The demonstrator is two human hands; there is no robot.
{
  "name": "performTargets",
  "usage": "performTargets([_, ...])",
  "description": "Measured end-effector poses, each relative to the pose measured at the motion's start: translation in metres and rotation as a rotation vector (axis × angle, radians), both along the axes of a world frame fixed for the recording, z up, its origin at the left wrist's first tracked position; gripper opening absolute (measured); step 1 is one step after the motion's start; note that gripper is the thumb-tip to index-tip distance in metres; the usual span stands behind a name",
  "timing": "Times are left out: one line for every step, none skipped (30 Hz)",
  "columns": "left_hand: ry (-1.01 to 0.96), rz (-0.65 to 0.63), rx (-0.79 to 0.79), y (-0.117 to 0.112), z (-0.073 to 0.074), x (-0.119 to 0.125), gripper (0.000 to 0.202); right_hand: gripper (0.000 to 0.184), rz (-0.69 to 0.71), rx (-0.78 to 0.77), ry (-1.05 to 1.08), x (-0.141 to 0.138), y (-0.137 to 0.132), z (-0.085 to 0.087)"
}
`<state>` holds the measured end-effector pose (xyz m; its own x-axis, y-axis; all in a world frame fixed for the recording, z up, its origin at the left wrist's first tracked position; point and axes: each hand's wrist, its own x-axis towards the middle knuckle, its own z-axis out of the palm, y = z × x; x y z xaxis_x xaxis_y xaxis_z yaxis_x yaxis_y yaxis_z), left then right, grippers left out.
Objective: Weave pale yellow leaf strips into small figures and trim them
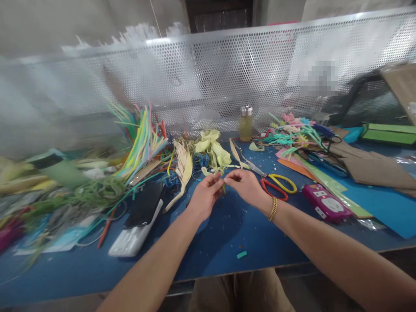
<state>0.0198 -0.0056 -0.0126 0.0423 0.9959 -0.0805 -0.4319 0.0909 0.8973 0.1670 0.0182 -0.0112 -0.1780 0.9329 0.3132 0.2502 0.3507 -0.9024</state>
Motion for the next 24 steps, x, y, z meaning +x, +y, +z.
performTargets([-0.002,-0.009,-0.003,0.000,0.000,0.000,0.038,0.012,-0.002,0.016,-0.009,0.000,0.000,0.000])
performTargets([-0.003,-0.018,-0.004,0.001,0.000,0.000,0.037,0.012,-0.002,0.035,-0.023,-0.001,0.000,0.001])
performTargets([0.002,-0.026,-0.006,0.001,0.000,-0.001,0.036,0.012,0.003,0.054,-0.041,-0.001,0.000,0.001])
performTargets([0.008,-0.031,-0.009,0.001,0.000,-0.001,0.036,0.012,0.017,0.067,-0.057,-0.001,0.000,0.002])
performTargets([0.012,-0.033,-0.017,0.001,0.000,-0.002,0.036,0.013,0.042,0.065,-0.062,0.000,0.000,0.003])
performTargets([0.012,-0.038,-0.032,0.001,0.000,-0.002,0.036,0.013,0.074,0.045,-0.052,0.001,0.000,0.004])
performTargets([0.008,-0.048,-0.052,0.001,0.000,-0.003,0.036,0.014,0.114,0.009,-0.026,0.002,0.001,0.005])
performTargets([0.001,-0.067,-0.078,0.001,0.001,-0.004,0.035,0.014,0.163,-0.042,0.012,0.004,0.001,0.007])
performTargets([-0.007,-0.091,-0.104,0.001,0.002,-0.004,0.035,0.015,0.213,-0.102,0.050,0.006,0.002,0.009])
performTargets([-0.011,-0.117,-0.128,0.000,0.003,-0.005,0.035,0.015,0.259,-0.165,0.078,0.009,0.002,0.012])
performTargets([-0.008,-0.138,-0.147,0.000,0.003,-0.005,0.035,0.014,0.298,-0.224,0.089,0.012,0.003,0.014])
performTargets([-0.001,-0.153,-0.161,0.000,0.004,-0.006,0.036,0.013,0.325,-0.276,0.088,0.015,0.003,0.017])
performTargets([0.009,-0.161,-0.168,0.000,0.004,-0.006,0.036,0.012,0.340,-0.318,0.083,0.018,0.004,0.020])
performTargets([0.026,-0.165,-0.168,0.000,0.004,-0.007,0.036,0.012,0.345,-0.349,0.076,0.020,0.004,0.022])
performTargets([0.053,-0.165,-0.160,0.000,0.004,-0.007,0.035,0.011,0.344,-0.371,0.067,0.021,0.005,0.023])
performTargets([0.090,-0.163,-0.143,0.000,0.003,-0.007,0.034,0.011,0.339,-0.390,0.055,0.022,0.005,0.025])
performTargets([0.134,-0.158,-0.121,0.000,0.003,-0.007,0.034,0.011,0.331,-0.404,0.038,0.023,0.005,0.025])
performTargets([0.184,-0.155,-0.098,0.000,0.003,-0.007,0.033,0.012,0.320,-0.416,0.018,0.022,0.005,0.025])
performTargets([0.231,-0.148,-0.074,0.000,0.002,-0.007,0.033,0.013,0.307,-0.425,0.000,0.022,0.005,0.025])
performTargets([0.272,-0.141,-0.054,-0.001,0.002,-0.006,0.033,0.015,0.293,-0.435,-0.010,0.021,0.005,0.024])
performTargets([0.303,-0.134,-0.040,-0.001,0.001,-0.006,0.034,0.015,0.279,-0.443,-0.007,0.020,0.005,0.023])
performTargets([0.328,-0.129,-0.031,-0.001,0.001,-0.005,0.034,0.015,0.263,-0.449,0.006,0.019,0.004,0.022])
performTargets([0.346,-0.124,-0.025,-0.001,0.000,-0.005,0.035,0.015,0.246,-0.456,0.029,0.018,0.004,0.021])
performTargets([0.360,-0.119,-0.020,-0.001,0.000,-0.004,0.034,0.014,0.233,-0.468,0.056,0.017,0.004,0.019])
